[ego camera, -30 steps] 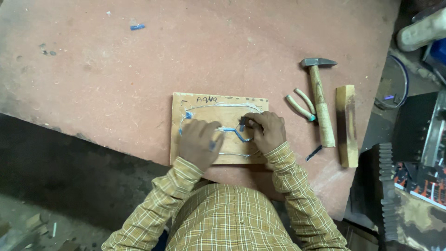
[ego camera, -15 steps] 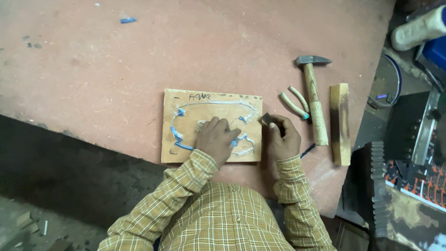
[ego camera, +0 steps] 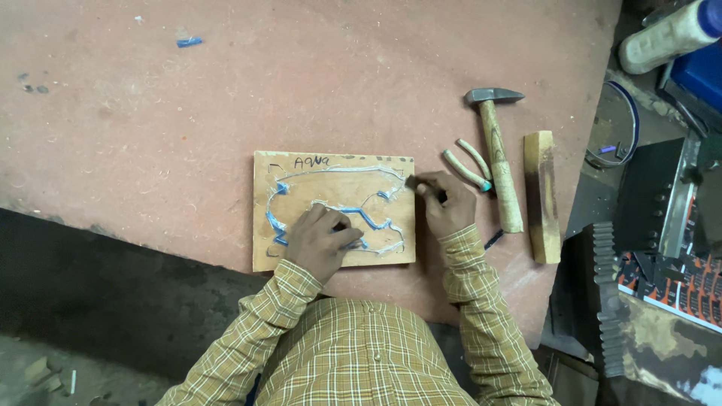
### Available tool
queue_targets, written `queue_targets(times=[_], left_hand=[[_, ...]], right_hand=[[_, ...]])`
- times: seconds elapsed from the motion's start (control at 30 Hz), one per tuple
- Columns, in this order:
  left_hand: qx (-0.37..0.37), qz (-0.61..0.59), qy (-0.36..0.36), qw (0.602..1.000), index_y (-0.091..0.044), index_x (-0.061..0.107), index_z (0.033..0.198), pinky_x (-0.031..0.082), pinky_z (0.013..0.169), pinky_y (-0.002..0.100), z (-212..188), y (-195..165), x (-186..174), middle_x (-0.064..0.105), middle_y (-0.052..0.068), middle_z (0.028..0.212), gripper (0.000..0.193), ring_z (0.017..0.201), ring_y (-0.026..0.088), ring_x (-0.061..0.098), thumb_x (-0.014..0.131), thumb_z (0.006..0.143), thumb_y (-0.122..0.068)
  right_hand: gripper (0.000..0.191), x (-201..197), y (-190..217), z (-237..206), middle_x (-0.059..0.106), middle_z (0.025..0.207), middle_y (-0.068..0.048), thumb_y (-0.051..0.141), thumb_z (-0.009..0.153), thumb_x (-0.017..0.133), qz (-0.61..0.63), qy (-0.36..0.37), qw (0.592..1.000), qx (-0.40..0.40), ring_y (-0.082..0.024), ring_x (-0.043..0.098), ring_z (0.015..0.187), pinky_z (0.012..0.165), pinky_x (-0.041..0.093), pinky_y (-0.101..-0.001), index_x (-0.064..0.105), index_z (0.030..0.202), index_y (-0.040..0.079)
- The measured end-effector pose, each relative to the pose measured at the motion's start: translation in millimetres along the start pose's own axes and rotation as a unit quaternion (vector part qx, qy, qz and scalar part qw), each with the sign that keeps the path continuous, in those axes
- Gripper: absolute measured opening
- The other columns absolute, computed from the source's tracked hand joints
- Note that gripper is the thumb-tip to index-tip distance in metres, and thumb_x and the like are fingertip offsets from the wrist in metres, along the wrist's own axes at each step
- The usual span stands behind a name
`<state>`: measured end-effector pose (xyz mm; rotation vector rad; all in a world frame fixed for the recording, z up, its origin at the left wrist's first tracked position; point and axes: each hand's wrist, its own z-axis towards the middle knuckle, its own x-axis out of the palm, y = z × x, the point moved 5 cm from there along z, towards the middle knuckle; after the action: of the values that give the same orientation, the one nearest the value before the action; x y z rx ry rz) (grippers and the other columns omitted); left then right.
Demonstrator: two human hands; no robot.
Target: The person peels blue tape off a wooden board, then hammers a thin metal strip seated in the cutout of a wooden frame. They peel tape from a cut wooden piece, bend and trim the metal strip with pliers, and hammer the strip to fit the frame's cutout shape.
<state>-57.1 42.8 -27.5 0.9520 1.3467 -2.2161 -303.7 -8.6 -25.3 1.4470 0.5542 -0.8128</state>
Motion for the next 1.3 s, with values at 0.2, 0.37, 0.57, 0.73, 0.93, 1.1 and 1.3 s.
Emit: queue_targets(times=[0.2,0.37,0.57,0.73,0.93,1.1,1.3], left_hand=[[0.021,0.010,-0.008,1.000,-0.014,0.075,0.091,0.048,0.079,0.039,-1.1,0.1,0.0,0.064,0.000,0.091,0.011,0.090,0.022,0.058,0.078,0.082,-0.020],[0.024,0.019,-0.010,0.999,-0.013,0.072,0.095,0.048,0.081,0.040,-0.9,-3.4,-4.7,0.064,0.001,0.097,0.013,0.095,0.022,0.059,0.075,0.083,-0.017],[0.036,0.034,0.006,0.999,-0.013,0.070,0.094,0.049,0.081,0.039,-5.1,2.5,-13.8,0.064,0.003,0.101,0.013,0.097,0.023,0.060,0.067,0.081,-0.011],[0.037,0.013,0.045,0.998,-0.010,0.067,0.095,0.052,0.079,0.040,-12.0,15.7,-5.4,0.063,0.006,0.099,0.011,0.095,0.024,0.062,0.065,0.085,-0.010],[-0.058,-0.006,0.136,0.989,-0.011,0.068,0.104,0.054,0.080,0.040,15.5,59.9,-13.3,0.064,0.011,0.097,0.014,0.095,0.028,0.064,0.063,0.093,-0.015],[-0.111,0.078,-0.099,0.986,-0.006,0.056,0.141,0.044,0.105,0.051,67.5,141.1,-98.4,0.058,0.020,0.133,0.067,0.123,0.041,0.054,0.078,0.082,-0.029],[-0.141,0.228,-0.056,0.962,-0.005,0.042,0.155,0.040,0.111,0.057,10.7,95.9,-100.1,0.046,0.022,0.153,0.090,0.135,0.045,0.046,0.080,0.080,-0.040]], right_hand=[[0.020,3.2,-7.1,-2.4,0.072,0.082,-0.006,0.012,0.090,0.077,0.030,0.024,0.999,-0.006,-0.012,0.063,0.070,0.066,0.051,-0.0256,0.075,0.108,0.006],[0.017,7.7,-17.3,-13.9,0.074,0.093,-0.007,0.012,0.093,0.075,0.179,0.081,0.981,0.000,-0.010,0.064,0.080,0.073,0.052,-0.0243,0.075,0.107,0.004],[0.017,-16.8,-33.1,-33.0,0.075,0.102,-0.010,0.011,0.095,0.074,0.042,-0.090,0.994,-0.049,-0.016,0.071,0.089,0.081,0.056,-0.0291,0.074,0.110,0.003],[0.017,-29.3,-48.0,-45.0,0.075,0.100,-0.012,0.013,0.096,0.074,-0.012,-0.083,0.996,-0.019,-0.021,0.072,0.087,0.080,0.056,-0.0317,0.074,0.110,0.004],[0.018,-35.4,-40.9,-55.9,0.074,0.095,-0.015,0.018,0.093,0.077,-0.120,-0.051,0.991,-0.036,-0.031,0.069,0.083,0.076,0.055,-0.0400,0.076,0.107,0.007],[0.026,-39.4,-23.3,-62.0,0.074,0.099,-0.014,0.018,0.087,0.079,-0.211,-0.106,0.967,-0.095,-0.033,0.071,0.088,0.082,0.055,-0.0446,0.075,0.109,0.005],[0.043,-25.8,-13.1,-70.5,0.077,0.104,-0.010,0.024,0.093,0.074,0.010,0.041,0.999,0.032,-0.017,0.075,0.086,0.077,0.061,-0.0322,0.065,0.130,0.005]])
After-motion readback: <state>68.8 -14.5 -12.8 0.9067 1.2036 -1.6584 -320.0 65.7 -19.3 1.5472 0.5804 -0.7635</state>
